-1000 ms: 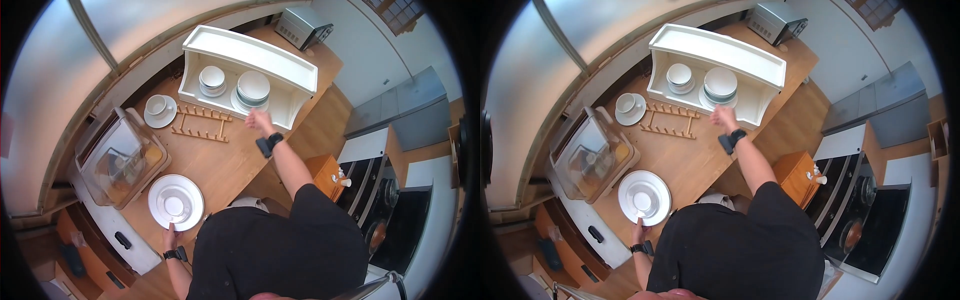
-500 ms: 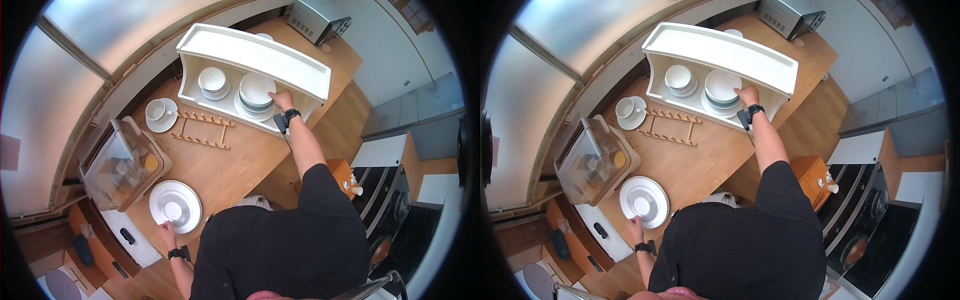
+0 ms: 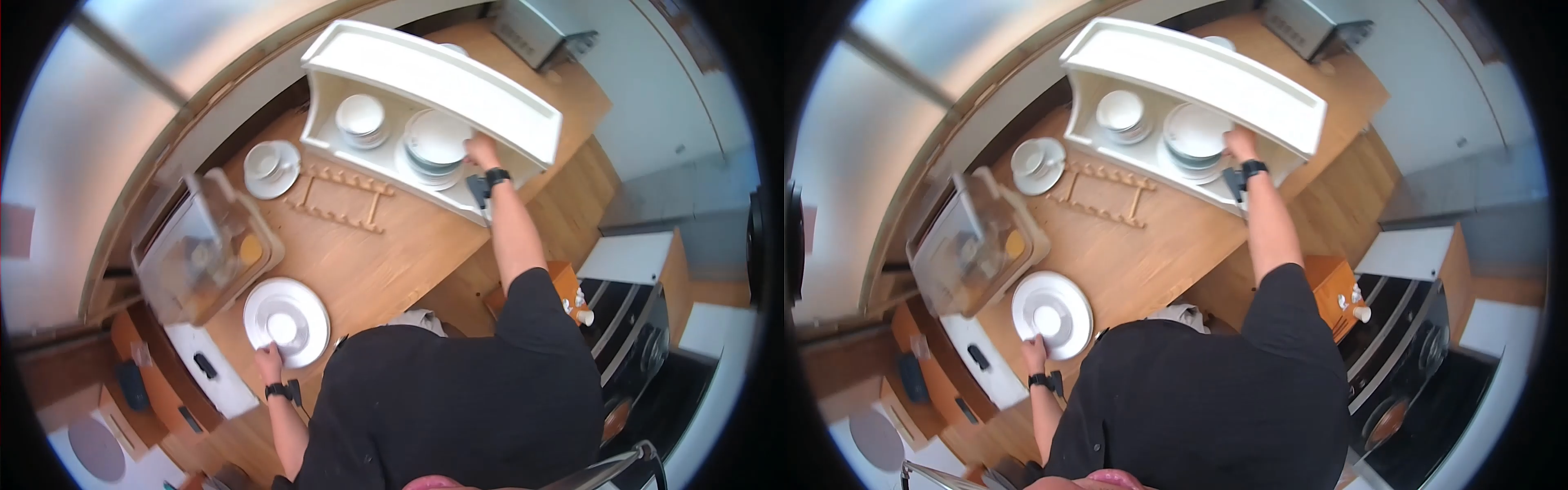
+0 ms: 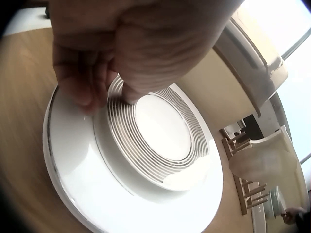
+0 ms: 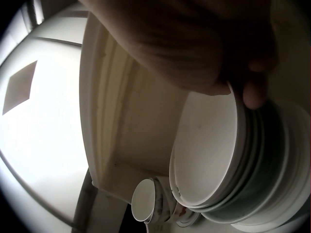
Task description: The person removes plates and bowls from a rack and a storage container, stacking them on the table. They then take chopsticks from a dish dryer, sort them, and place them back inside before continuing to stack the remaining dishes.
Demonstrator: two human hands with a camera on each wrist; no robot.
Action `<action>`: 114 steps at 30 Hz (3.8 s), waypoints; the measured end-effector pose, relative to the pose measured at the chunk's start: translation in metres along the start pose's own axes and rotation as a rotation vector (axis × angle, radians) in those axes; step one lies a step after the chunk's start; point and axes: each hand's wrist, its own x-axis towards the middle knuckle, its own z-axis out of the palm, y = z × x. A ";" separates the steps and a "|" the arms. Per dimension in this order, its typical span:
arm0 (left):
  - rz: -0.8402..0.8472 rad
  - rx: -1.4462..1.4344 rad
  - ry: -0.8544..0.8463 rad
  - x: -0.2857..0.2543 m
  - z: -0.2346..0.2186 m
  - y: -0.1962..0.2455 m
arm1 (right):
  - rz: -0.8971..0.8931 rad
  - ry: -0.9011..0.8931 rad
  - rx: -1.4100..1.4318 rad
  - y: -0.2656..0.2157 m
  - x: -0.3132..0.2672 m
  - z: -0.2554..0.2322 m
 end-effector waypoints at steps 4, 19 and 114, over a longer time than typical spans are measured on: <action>-0.084 -0.226 -0.050 0.001 0.000 -0.010 | -0.076 -0.103 -0.011 0.021 0.009 -0.014; -0.189 -0.828 -0.242 0.002 -0.004 -0.014 | -0.146 -0.880 0.262 -0.092 -0.314 0.113; -0.092 -0.681 0.005 -0.008 -0.018 0.008 | 0.021 -0.152 0.305 -0.008 -0.087 -0.007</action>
